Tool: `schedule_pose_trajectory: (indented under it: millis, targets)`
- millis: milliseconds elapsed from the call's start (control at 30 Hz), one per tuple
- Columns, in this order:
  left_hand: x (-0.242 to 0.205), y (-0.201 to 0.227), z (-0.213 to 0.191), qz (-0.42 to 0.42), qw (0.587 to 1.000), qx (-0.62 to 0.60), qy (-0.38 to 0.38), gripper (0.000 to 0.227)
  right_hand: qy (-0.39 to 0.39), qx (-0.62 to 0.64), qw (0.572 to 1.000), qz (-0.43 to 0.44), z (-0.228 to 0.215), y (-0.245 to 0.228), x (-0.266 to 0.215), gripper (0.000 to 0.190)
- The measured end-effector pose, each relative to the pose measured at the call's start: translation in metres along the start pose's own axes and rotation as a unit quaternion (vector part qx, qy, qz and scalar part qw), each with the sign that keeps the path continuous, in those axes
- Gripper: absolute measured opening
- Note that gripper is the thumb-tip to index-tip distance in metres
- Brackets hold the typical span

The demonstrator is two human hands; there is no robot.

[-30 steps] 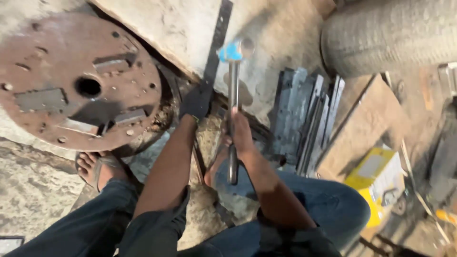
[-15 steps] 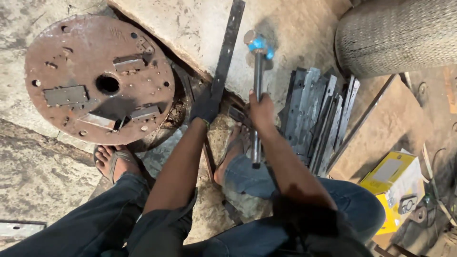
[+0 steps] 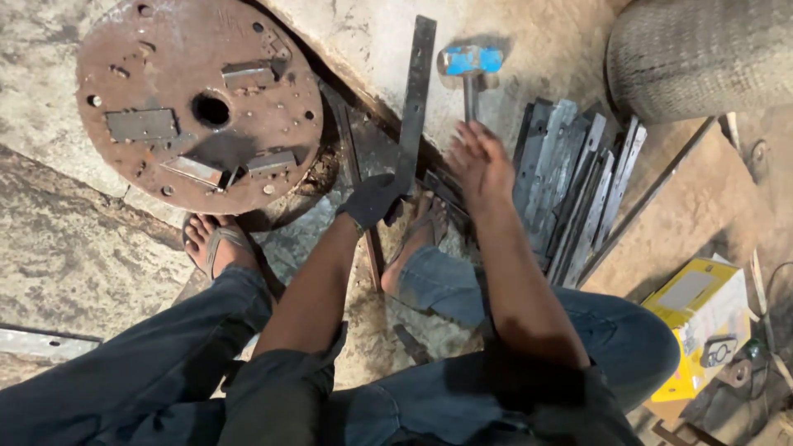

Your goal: Inspecting and striking metal furniture components with a hammer.

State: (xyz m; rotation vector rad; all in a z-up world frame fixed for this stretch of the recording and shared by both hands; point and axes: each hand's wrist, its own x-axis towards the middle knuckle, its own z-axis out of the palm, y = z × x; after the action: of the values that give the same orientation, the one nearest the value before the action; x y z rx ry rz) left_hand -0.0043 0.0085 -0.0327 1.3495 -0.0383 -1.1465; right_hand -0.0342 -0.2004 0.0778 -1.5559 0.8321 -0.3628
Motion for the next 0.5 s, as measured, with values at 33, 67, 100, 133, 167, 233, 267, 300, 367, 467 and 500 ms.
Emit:
schedule_pose_trajectory:
  millis: [33, 67, 100, 133, 167, 233, 267, 300, 367, 467, 500]
  targets:
    - [0.003, -0.008, 0.004, 0.015, 1.0, -0.009, -0.02, 0.05, -0.075, 0.256, 0.946, 0.186, 0.004, -0.014, -0.006, 0.036]
    - [0.002, 0.0, 0.005, 0.019, 1.0, -0.006, -0.018, 0.05, -0.077, 0.259, 0.945, 0.183, 0.008, -0.019, -0.01, 0.036]
    - [0.001, 0.009, 0.007, 0.034, 0.999, -0.019, -0.036, 0.047, -0.111, 0.312, 0.923, 0.197, 0.013, -0.023, -0.015, 0.041]
    - [-0.003, 0.014, 0.008, 0.047, 0.997, -0.035, -0.051, 0.044, -0.145, 0.363, 0.896, 0.213, 0.018, -0.027, -0.022, 0.047]
    - [-0.014, 0.027, 0.009, 0.048, 0.997, -0.034, -0.047, 0.044, -0.148, 0.364, 0.894, 0.213, 0.021, -0.027, -0.026, 0.047]
    - [-0.033, 0.054, 0.016, 0.05, 0.992, -0.085, -0.081, 0.043, -0.182, 0.397, 0.874, 0.214, 0.021, -0.031, -0.03, 0.049]
    - [-0.038, 0.059, 0.016, 0.051, 0.992, -0.086, -0.079, 0.043, -0.184, 0.397, 0.874, 0.213, 0.023, -0.032, -0.033, 0.049]
    - [-0.043, 0.064, 0.016, 0.057, 0.992, -0.08, -0.076, 0.044, -0.188, 0.401, 0.873, 0.205, 0.024, -0.033, -0.034, 0.05]
    - [-0.049, 0.064, 0.017, 0.061, 0.993, -0.074, -0.07, 0.045, -0.194, 0.406, 0.871, 0.199, 0.025, -0.029, -0.039, 0.052]
    - [-0.046, 0.057, 0.018, 0.07, 0.996, -0.002, -0.059, 0.046, -0.191, 0.414, 0.87, 0.191, 0.027, -0.023, -0.036, 0.054]
    - [-0.045, 0.054, 0.019, 0.071, 0.995, 0.029, -0.059, 0.046, -0.192, 0.42, 0.867, 0.185, 0.029, -0.022, -0.037, 0.054]
